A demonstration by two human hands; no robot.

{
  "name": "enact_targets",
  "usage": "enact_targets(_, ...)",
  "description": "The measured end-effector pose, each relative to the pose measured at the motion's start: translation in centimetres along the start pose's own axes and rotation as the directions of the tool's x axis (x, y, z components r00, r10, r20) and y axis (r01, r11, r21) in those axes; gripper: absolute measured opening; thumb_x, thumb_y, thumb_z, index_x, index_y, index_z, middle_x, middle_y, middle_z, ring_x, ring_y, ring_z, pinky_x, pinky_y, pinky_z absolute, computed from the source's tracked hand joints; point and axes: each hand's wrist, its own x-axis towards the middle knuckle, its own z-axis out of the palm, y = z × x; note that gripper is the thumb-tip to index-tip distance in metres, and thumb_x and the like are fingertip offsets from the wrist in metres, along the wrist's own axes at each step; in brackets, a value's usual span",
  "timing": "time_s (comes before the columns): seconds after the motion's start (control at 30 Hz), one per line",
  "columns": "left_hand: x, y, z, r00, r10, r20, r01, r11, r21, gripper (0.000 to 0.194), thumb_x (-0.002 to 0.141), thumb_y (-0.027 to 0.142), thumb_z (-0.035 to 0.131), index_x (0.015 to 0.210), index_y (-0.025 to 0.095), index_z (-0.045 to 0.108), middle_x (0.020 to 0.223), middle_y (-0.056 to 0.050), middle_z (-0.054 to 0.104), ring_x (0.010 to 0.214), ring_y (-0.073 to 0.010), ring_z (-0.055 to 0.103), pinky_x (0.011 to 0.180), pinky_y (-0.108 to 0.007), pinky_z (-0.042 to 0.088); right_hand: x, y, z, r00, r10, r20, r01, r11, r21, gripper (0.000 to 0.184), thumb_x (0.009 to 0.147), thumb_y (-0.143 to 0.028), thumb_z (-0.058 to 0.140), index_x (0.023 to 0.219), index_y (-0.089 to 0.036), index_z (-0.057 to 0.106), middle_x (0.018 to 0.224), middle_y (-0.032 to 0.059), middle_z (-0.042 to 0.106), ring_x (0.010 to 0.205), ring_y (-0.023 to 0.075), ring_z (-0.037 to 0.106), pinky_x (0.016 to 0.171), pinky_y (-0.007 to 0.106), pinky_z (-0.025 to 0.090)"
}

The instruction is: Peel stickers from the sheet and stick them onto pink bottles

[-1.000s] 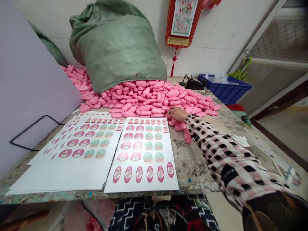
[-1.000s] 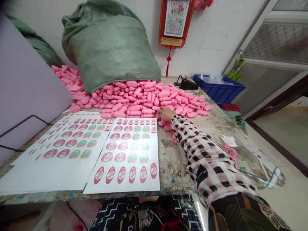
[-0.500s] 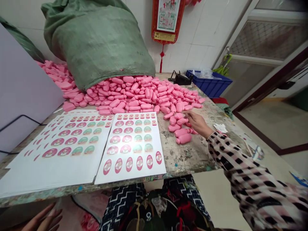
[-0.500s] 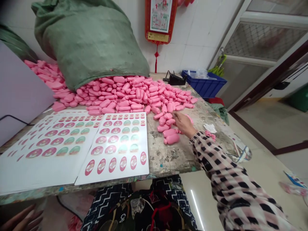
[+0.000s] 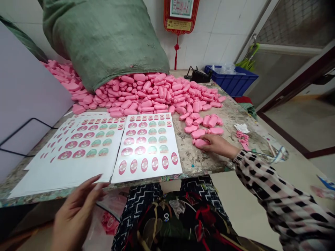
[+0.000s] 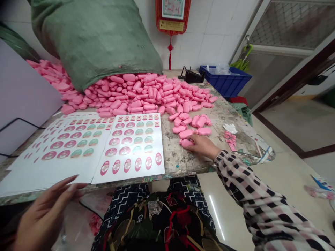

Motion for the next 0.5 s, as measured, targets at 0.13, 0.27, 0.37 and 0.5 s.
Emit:
enact_targets(0.13,-1.3,2.6,4.4,0.892,0.059,0.448,0.058,0.968,-0.243,0.037,0.071,0.041,0.063,0.103,0.023,0.063,0.086,-0.003,0.070,0.071,-0.0169,0.062,0.071,-0.030,0.051,-1.1,-2.5,0.3,0.989,0.115,-0.090,-0.073,0.922,0.380,0.035,0.070,-0.042,0.064,0.096,-0.019,0.063,0.090,0.0051,0.065,0.078,0.0209,0.057,0.068,0.030,0.043)
enact_targets(0.27,-2.6,5.4,9.2,0.684,0.151,0.714,0.219,0.891,-0.399,0.047,0.077,0.039,0.059,0.121,0.024,0.053,0.114,-0.007,0.061,0.095,-0.0192,0.060,0.082,-0.035,0.049,-3.4,-9.6,2.6,0.993,0.118,-0.004,-0.062,0.552,0.831,0.034,0.077,-0.046,0.057,0.098,-0.020,0.059,0.091,0.0036,0.063,0.070,0.0150,0.056,0.061,0.028,0.045)
enact_targets(0.37,-3.4,6.3,11.3,0.630,0.191,0.753,0.354,0.792,-0.497,0.045,0.079,0.038,0.056,0.121,0.022,0.052,0.121,-0.009,0.057,0.111,-0.0218,0.052,0.091,-0.036,0.044,-5.2,-14.7,4.5,0.997,-0.030,0.071,-0.056,0.353,0.934,0.031,0.078,-0.045,0.058,0.098,-0.022,0.060,0.089,0.0020,0.062,0.074,0.0134,0.056,0.068,0.028,0.046)
enact_targets(0.5,-3.0,5.7,11.0,0.684,0.104,0.722,0.437,0.734,-0.520,0.032,0.080,0.039,0.053,0.104,0.019,0.055,0.108,-0.008,0.061,0.097,-0.0190,0.059,0.083,-0.033,0.047,-6.0,-15.1,4.6,0.987,-0.136,0.081,-0.009,0.464,0.886,0.039,0.082,-0.047,0.053,0.114,-0.026,0.056,0.094,0.0024,0.061,0.088,0.0160,0.056,0.079,0.032,0.044)
